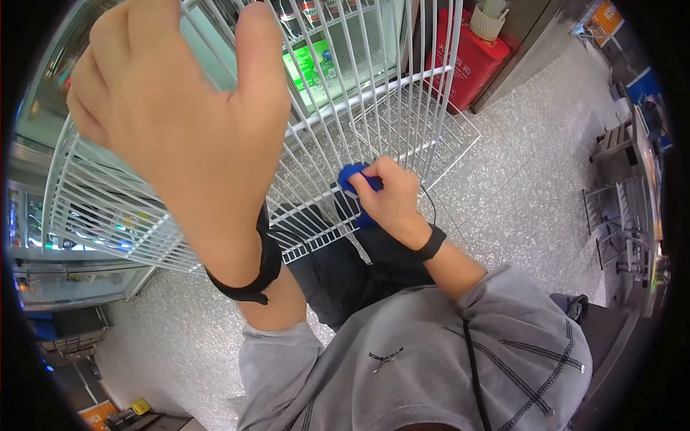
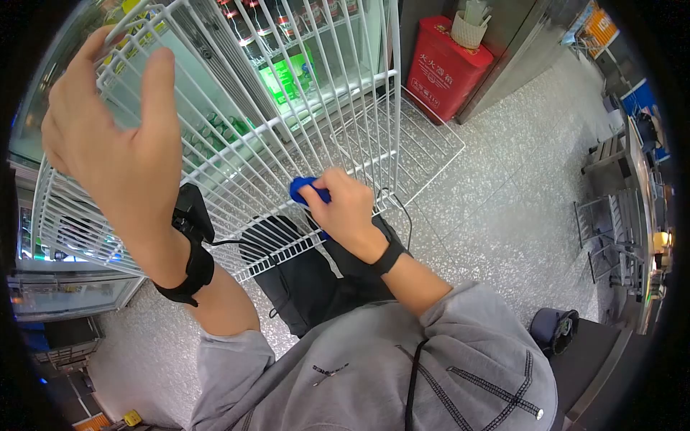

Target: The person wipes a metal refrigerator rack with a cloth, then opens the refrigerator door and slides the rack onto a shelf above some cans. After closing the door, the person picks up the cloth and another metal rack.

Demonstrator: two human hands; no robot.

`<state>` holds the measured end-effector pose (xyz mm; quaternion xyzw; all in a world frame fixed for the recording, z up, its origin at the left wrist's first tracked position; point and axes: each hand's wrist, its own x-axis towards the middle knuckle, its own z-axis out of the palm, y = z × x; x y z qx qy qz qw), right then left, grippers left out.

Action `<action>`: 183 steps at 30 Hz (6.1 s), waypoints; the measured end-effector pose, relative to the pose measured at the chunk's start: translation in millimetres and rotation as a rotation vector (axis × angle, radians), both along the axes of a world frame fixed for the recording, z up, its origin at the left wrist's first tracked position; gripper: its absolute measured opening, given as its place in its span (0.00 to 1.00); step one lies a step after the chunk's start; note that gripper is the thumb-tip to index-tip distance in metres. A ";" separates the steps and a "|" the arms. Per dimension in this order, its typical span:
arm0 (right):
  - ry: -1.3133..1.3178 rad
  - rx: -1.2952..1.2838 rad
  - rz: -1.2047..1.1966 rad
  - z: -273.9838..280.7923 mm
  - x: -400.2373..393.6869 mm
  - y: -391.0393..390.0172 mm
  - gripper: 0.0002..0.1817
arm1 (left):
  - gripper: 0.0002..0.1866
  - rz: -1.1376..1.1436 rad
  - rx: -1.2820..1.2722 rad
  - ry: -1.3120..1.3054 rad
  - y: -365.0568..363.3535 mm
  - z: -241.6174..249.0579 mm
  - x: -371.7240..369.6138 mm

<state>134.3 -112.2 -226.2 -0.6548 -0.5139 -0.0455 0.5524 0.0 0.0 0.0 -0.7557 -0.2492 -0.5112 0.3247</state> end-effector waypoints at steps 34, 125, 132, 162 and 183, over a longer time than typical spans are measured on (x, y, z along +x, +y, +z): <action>-0.049 0.273 -0.151 80.2 66.9 16.9 0.06 | 0.25 0.126 -0.046 -0.032 -10.8 1.6 7.7; -0.180 0.389 -0.131 80.8 32.4 27.3 0.09 | 0.24 0.056 0.068 -0.038 -10.2 -7.1 -2.6; -0.099 0.253 -0.065 49.5 38.4 18.0 0.07 | 0.24 0.061 0.054 -0.035 -8.3 -10.5 -0.2; -0.293 0.350 0.004 57.2 49.9 17.5 0.08 | 0.24 0.070 0.006 -0.069 -14.9 -17.1 0.5; -0.267 -0.083 -0.122 81.7 42.6 14.4 0.09 | 0.24 0.061 -0.030 -0.097 -11.5 -22.6 -0.7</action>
